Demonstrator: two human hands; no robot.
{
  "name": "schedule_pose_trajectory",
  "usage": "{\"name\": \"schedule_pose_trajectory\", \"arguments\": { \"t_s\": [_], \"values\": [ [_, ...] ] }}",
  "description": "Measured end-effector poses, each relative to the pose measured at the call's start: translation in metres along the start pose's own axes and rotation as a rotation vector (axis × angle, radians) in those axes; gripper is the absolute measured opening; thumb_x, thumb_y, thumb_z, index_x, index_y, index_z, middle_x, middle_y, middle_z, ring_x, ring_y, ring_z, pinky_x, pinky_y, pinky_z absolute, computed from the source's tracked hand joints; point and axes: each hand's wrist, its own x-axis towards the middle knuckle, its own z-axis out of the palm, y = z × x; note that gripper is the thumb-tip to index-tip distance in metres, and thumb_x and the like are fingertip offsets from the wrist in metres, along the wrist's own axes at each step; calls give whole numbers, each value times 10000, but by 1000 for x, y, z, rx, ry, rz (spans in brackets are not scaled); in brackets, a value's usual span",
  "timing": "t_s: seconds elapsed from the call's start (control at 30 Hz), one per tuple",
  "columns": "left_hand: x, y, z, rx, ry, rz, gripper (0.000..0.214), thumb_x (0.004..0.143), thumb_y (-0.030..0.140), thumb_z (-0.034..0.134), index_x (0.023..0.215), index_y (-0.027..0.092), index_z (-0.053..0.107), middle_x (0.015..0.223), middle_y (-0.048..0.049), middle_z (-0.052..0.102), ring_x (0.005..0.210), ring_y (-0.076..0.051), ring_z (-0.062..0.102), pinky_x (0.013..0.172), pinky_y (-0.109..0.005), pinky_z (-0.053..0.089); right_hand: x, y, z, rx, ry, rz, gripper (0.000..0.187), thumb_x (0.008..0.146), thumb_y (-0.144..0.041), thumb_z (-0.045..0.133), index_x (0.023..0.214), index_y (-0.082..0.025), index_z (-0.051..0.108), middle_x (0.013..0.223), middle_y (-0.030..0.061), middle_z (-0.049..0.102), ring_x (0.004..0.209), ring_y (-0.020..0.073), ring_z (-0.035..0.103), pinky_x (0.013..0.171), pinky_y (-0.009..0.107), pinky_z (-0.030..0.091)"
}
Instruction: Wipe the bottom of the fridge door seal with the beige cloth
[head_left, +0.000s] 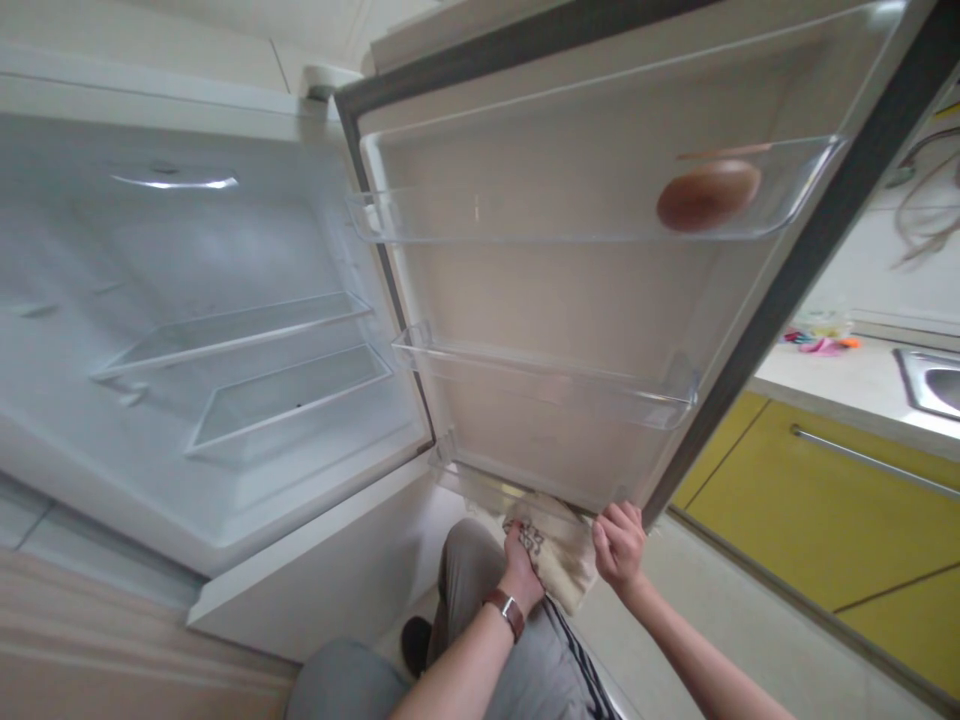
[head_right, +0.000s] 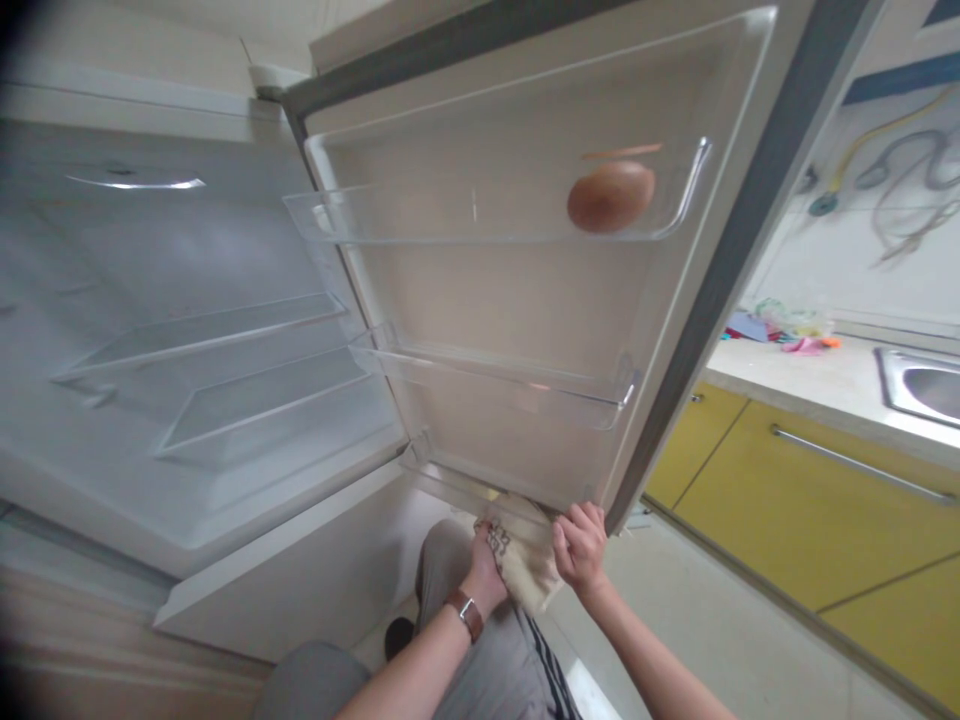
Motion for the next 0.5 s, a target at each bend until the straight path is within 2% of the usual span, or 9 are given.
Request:
{"name": "schedule_pose_trajectory", "arguments": {
  "t_s": [0.07,0.17,0.33,0.43,0.5],
  "values": [
    [-6,24,-2,14,99,106,425,1013,454,517,1162,127,743,1058,-182,776,1009,-324,786,1008,-488,612,0,-1,-1,8,-2,0,352,1011,-144,503,680,-209,403,699,7,401,733,182,396,731,362,288],
    [-18,77,-10,17,184,286,412,1014,448,492,1212,171,723,1094,-144,775,1030,-300,781,1019,-460,604,0,-1,0,11,9,-2,339,1009,-143,501,691,-212,406,701,7,400,731,184,393,735,366,289],
    [-43,165,-22,94,282,593,538,1069,410,223,1225,220,702,1083,-107,766,1018,-252,772,973,-438,612,-2,-1,3,5,17,3,344,1013,-150,501,688,-213,403,696,8,395,729,186,391,729,371,282],
    [-50,192,-21,190,372,817,549,1069,489,213,1231,253,682,1124,-74,753,1062,-211,755,963,-376,606,-4,-1,4,-7,21,19,360,1016,-150,509,678,-210,397,688,9,397,729,187,389,722,372,272],
    [-49,195,-15,252,414,934,530,1066,546,257,1239,255,665,1165,-69,743,1113,-189,740,991,-342,590,-5,-1,4,-8,21,31,369,1017,-149,512,673,-208,394,686,8,397,729,186,387,720,373,269]
  ]
}}
